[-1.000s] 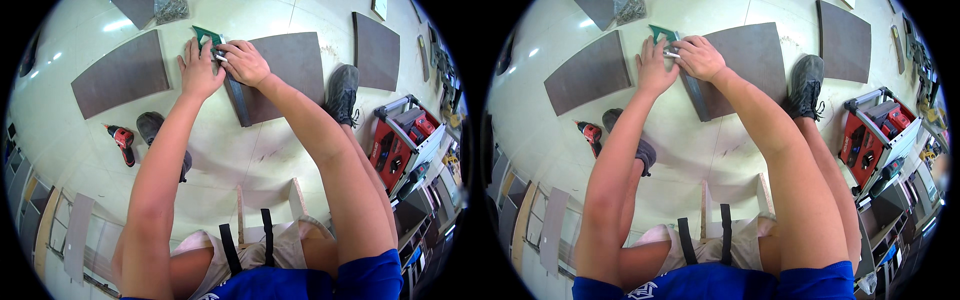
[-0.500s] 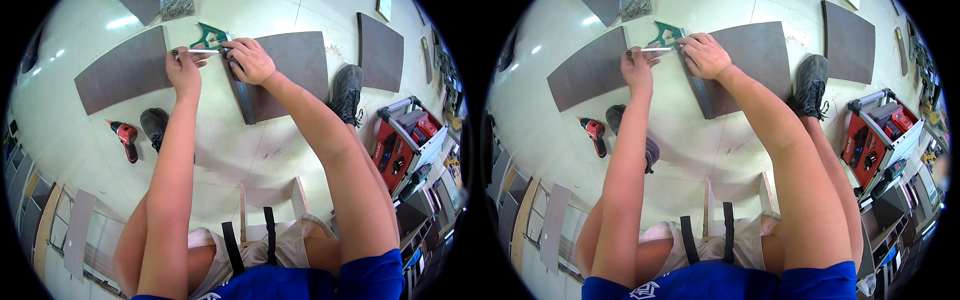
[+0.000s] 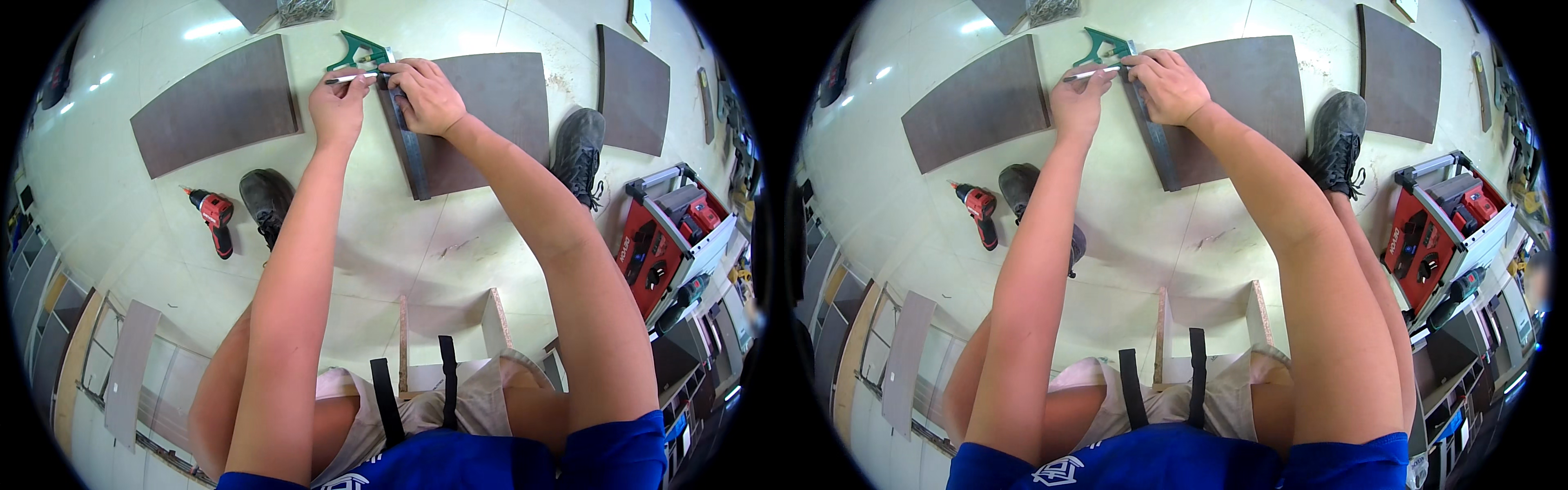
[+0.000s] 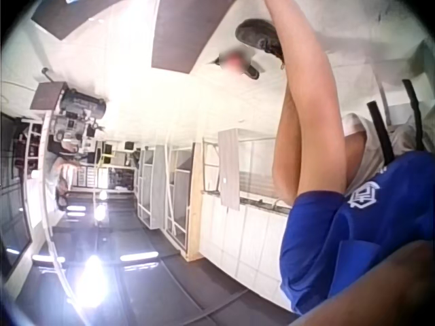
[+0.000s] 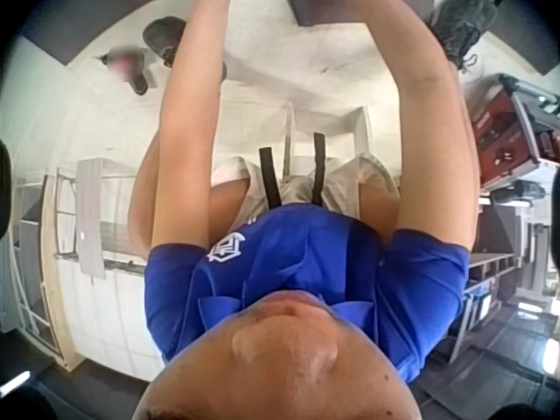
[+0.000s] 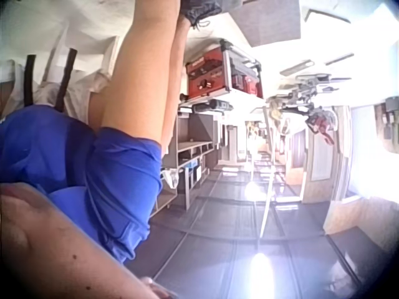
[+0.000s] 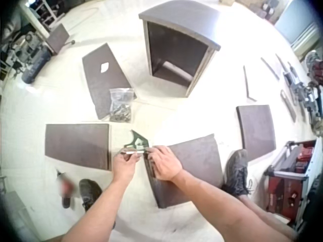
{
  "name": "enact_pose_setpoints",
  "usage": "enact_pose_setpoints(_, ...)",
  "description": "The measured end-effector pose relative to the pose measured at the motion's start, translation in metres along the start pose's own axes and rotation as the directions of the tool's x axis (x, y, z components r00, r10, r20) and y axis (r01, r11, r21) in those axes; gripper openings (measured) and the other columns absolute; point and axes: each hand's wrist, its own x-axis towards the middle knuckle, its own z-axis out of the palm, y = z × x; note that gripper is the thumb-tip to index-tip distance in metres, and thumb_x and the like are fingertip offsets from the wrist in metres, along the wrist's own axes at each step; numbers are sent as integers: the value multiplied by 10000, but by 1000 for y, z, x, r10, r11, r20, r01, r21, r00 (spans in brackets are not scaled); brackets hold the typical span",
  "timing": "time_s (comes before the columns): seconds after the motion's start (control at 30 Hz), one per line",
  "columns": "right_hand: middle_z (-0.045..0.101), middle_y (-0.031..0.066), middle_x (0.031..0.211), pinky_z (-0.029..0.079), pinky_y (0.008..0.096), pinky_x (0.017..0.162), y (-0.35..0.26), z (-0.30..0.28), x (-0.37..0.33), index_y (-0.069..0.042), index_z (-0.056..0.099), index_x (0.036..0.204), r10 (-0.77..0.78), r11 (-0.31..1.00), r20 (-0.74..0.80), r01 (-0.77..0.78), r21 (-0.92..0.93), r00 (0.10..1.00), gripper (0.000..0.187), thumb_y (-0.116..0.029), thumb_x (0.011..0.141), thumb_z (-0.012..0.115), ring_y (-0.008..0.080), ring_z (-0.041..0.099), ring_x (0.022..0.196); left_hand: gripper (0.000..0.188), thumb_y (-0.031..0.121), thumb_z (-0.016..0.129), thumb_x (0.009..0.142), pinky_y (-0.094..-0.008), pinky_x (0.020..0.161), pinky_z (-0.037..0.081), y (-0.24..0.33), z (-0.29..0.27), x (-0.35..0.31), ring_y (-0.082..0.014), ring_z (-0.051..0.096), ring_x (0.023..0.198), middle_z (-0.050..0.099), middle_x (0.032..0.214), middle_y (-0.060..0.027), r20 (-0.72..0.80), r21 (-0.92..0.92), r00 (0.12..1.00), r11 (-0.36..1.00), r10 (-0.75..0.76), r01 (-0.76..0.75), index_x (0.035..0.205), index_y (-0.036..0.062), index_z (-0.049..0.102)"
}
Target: The person sits on the floor and uses a combination square and a white marker to measure and mark lines on several flat board pieces. They repeatedly position the square, draw straight lines, and adjust the tool across different boards.
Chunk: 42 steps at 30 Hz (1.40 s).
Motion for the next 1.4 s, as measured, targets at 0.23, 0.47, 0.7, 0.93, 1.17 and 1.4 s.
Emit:
enact_pose_setpoints(0.23,623,-6,1313,446,416,1061,-2,-2,2,-115,574,1031,-5,1000,-3,5,11,1000,312,-19,754,682,271,558,1208,132,-13,616,988,-339,940,600,-9,7,-6,-259,725,1045,718,1114,-201,3,-7,997,997,82,-82,1092,-92,600)
enact_pose_setpoints(0.47,623,-3,1312,443,421,1062,-3,-1,4,-111,576,1027,-16,1000,-1,16,-5,1000,299,-27,762,686,273,558,1211,89,-18,588,1000,-338,950,593,-26,6,-11,-248,720,1048,710,1130,-204,-12,-75,993,990,118,-119,1059,-78,560)
enact_pose_setpoints(0.7,611,39,1343,435,434,1054,-3,-2,1,-96,558,1028,-15,1000,15,15,16,1000,313,0,750,663,305,542,1240,62,7,624,987,-259,807,557,-41,4,-53,-150,726,940,752,1022,-143,-17,-13,998,998,54,-54,993,-48,598)
enact_pose_setpoints(0.93,604,30,1354,435,429,1055,-1,0,1,-101,571,1025,-20,1000,12,20,-10,1000,294,-22,762,674,299,540,1243,103,54,654,986,-251,747,534,-60,6,-93,-97,691,855,770,966,-117,-25,19,999,1000,24,-23,956,-30,602)
enact_pose_setpoints(1.17,588,21,1373,439,424,1058,-3,-2,0,-110,632,1086,-43,994,59,48,-100,997,303,-52,792,677,290,524,1256,84,30,598,1014,-298,900,569,-70,5,-128,-196,716,1021,723,1071,-176,31,66,995,994,-90,88,1033,-45,567)
enact_pose_setpoints(1.4,544,38,1436,417,444,1109,2,-12,-1,-97,604,1271,-85,996,222,88,-4,971,458,-131,828,713,312,504,1287,77,22,594,1013,-301,893,572,-61,4,-111,-197,721,997,717,1053,-163,-7,-4,997,997,-81,81,1027,-46,561)
